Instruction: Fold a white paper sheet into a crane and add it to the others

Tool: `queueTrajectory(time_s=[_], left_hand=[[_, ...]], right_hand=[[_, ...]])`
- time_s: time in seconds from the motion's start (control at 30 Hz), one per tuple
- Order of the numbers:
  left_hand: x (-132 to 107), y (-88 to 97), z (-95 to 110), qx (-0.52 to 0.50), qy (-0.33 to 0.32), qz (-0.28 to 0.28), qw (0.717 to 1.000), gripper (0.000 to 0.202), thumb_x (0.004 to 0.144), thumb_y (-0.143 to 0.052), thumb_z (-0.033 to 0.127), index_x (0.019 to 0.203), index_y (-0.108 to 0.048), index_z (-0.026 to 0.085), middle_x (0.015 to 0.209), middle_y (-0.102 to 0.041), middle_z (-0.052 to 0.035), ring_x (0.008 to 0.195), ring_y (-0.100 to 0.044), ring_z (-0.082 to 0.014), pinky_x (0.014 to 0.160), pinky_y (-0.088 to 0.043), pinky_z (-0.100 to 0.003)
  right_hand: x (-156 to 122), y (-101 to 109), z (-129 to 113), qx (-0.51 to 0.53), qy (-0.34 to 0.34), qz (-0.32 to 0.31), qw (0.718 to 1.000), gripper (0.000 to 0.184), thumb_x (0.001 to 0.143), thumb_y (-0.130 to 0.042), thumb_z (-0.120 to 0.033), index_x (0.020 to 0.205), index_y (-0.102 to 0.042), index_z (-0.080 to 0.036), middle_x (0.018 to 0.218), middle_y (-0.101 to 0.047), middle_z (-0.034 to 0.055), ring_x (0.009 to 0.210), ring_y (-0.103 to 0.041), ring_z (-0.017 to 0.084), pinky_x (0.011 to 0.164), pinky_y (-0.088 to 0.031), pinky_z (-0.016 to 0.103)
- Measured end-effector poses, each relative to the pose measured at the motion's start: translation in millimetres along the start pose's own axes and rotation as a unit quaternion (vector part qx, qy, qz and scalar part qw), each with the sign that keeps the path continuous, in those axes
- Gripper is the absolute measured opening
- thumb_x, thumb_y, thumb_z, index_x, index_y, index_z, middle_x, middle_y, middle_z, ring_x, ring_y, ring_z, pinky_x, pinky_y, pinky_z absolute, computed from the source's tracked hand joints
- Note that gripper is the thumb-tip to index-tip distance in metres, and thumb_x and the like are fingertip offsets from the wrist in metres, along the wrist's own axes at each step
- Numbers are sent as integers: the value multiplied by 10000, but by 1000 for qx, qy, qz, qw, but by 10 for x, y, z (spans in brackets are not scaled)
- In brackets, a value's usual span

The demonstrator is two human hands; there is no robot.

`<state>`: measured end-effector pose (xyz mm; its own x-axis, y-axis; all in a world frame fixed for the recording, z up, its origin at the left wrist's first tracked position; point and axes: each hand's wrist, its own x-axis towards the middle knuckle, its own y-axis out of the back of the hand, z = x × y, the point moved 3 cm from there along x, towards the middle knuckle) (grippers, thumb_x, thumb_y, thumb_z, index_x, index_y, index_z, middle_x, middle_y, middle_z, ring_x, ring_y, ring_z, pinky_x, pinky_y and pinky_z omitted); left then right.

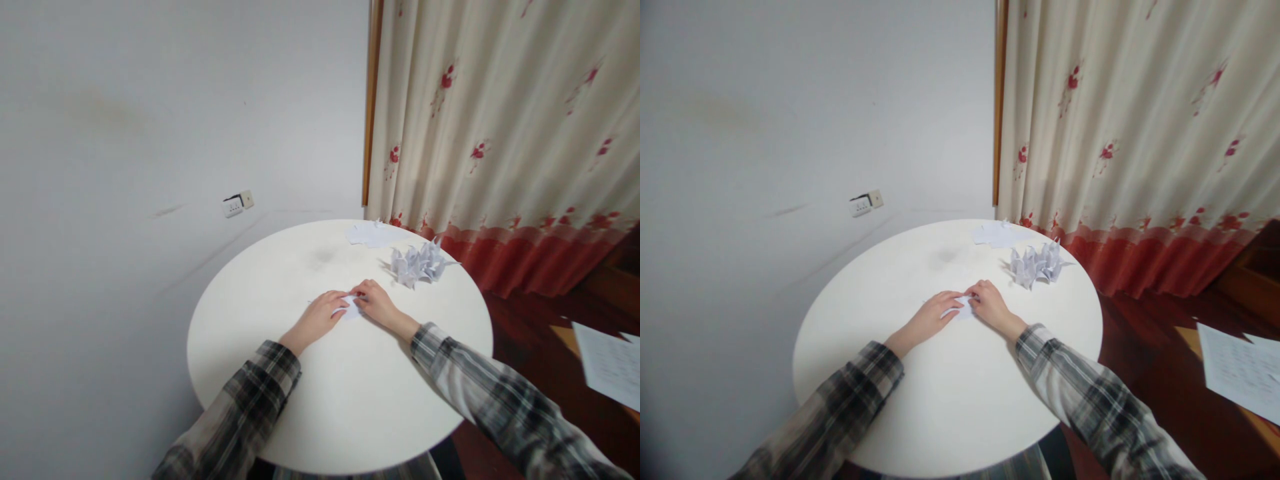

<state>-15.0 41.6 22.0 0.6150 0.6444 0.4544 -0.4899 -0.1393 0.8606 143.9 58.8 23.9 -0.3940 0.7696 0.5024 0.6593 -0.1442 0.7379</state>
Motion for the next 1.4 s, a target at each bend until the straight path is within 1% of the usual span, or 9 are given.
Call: queueTrajectory(time_s=[0.23,0.33,0.47,0.63,0.7,0.8,1.0,1.23,1.4], left_hand=[[-2,-23,-47,5,13,20,1000,176,833,-469,205,906,-628,204,1165,-550,-41,1057,-499,-162,940,-387,-325],[0,-24,-69,-18,25,18,999,154,819,-491,197,878,-632,214,1110,-582,-18,1007,-522,-154,910,-402,-313],[15,22,-55,-24,38,25,999,105,791,-527,180,842,-617,203,1003,-604,-23,950,-529,-161,877,-405,-317],[10,57,-28,-25,54,21,998,55,787,-504,151,791,-543,190,817,-579,-3,834,-531,-152,789,-419,-291],[-1,44,-44,-27,79,24,996,54,783,-503,154,814,-518,195,804,-567,6,805,-534,-147,757,-424,-280],[-15,4,-78,-37,109,25,993,122,784,-513,186,902,-494,211,870,-572,7,835,-543,-145,756,-429,-273],[-15,-30,-110,-49,137,23,989,214,791,-508,203,1003,-487,221,950,-586,-10,900,-554,-148,796,-431,-274],[11,38,-13,-17,107,29,994,88,790,-484,159,835,-552,194,851,-603,-10,851,-545,-155,785,-432,-286],[22,50,19,15,87,16,996,91,799,-484,166,821,-570,187,828,-596,-21,832,-543,-159,764,-434,-279]], right_hand=[[-5,4,-25,9,3,10,1000,216,708,-548,-57,885,-614,-163,812,-567,41,813,-476,162,756,-368,284],[-12,13,-48,17,10,15,1000,211,711,-542,-60,883,-598,-169,797,-560,33,794,-474,157,741,-368,281],[-21,12,-80,34,32,20,999,224,711,-534,-55,898,-571,-174,791,-552,25,781,-472,154,735,-369,282],[-27,-2,-110,54,60,14,997,206,714,-536,-63,885,-561,-175,788,-540,25,775,-469,153,726,-372,278],[-27,-5,-129,62,68,5,996,210,712,-525,-53,877,-559,-177,772,-528,19,759,-469,146,710,-373,267],[-28,-2,-162,70,68,-2,995,224,704,-507,-41,879,-550,-175,760,-512,10,734,-469,135,684,-375,249],[-29,-4,-167,70,23,5,997,250,691,-520,-63,918,-511,-167,815,-527,17,726,-486,126,673,-386,242],[-28,-55,-165,46,20,-34,998,179,728,-542,-131,903,-527,-167,795,-564,22,734,-499,134,691,-386,253],[-21,-56,-171,46,23,-41,998,178,709,-522,-84,866,-546,-165,777,-559,18,726,-492,129,690,-380,244]])
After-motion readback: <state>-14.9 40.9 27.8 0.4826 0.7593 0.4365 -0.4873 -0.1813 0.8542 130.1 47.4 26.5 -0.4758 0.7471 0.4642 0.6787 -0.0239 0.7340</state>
